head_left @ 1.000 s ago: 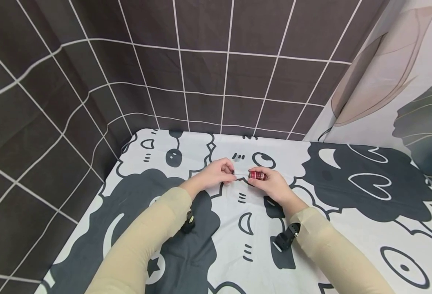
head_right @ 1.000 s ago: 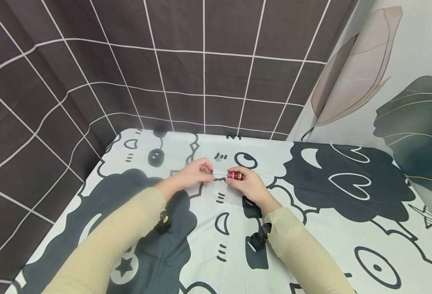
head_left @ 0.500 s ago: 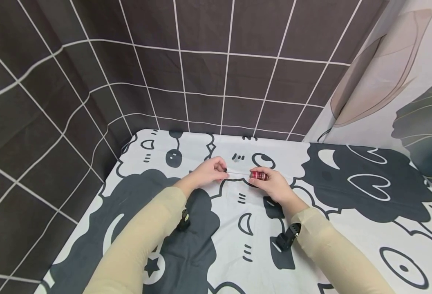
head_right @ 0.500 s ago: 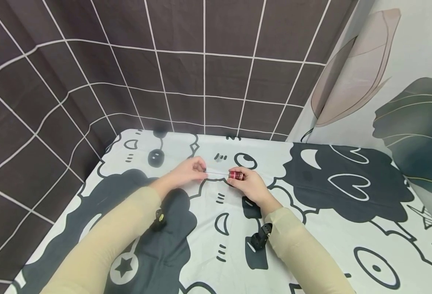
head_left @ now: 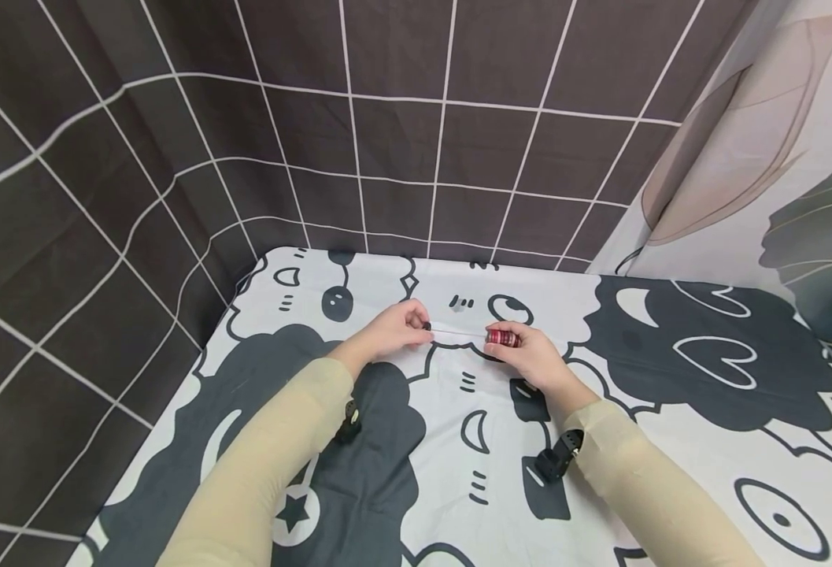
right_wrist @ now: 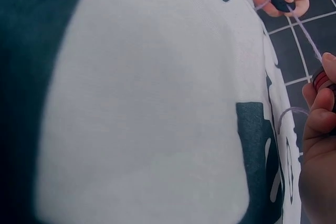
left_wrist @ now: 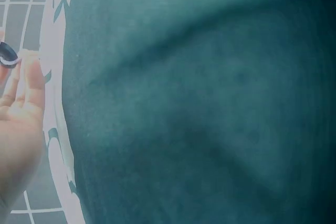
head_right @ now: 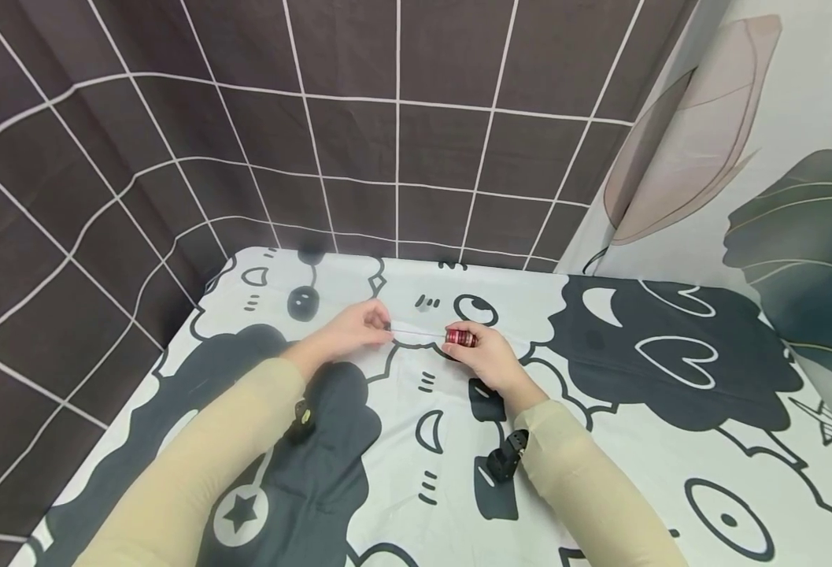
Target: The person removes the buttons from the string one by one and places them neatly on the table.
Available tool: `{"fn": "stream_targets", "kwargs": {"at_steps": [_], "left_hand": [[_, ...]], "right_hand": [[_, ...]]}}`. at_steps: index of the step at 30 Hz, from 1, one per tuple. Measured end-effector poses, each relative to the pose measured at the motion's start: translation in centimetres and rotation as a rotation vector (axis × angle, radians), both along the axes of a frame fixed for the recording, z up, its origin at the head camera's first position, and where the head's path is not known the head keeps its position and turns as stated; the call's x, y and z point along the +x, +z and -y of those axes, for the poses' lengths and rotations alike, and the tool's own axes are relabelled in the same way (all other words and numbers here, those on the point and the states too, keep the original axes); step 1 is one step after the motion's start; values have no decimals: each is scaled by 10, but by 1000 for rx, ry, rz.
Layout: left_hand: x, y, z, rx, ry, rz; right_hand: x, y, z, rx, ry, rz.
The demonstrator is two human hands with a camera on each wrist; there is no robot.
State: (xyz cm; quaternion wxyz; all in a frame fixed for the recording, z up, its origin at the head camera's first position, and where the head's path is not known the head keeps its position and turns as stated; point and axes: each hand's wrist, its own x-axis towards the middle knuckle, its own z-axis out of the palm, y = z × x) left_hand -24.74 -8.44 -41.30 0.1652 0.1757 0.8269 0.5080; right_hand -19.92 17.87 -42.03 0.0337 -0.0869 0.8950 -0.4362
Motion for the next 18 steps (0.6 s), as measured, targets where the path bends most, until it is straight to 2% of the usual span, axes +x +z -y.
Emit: {"fn": "stream_targets", "kwargs": {"at_steps": [7,12,18], "left_hand": [[-4,-4,8,-28,29,-22],[-4,-2,12,-32,46,0],[-8,0,18,-21,74,-16]], "right_hand": [[-2,0,0,-10,-9,2],[-1,-2,1,-12,-6,5],[-2,-3,0,-8,-14,-3]]}}
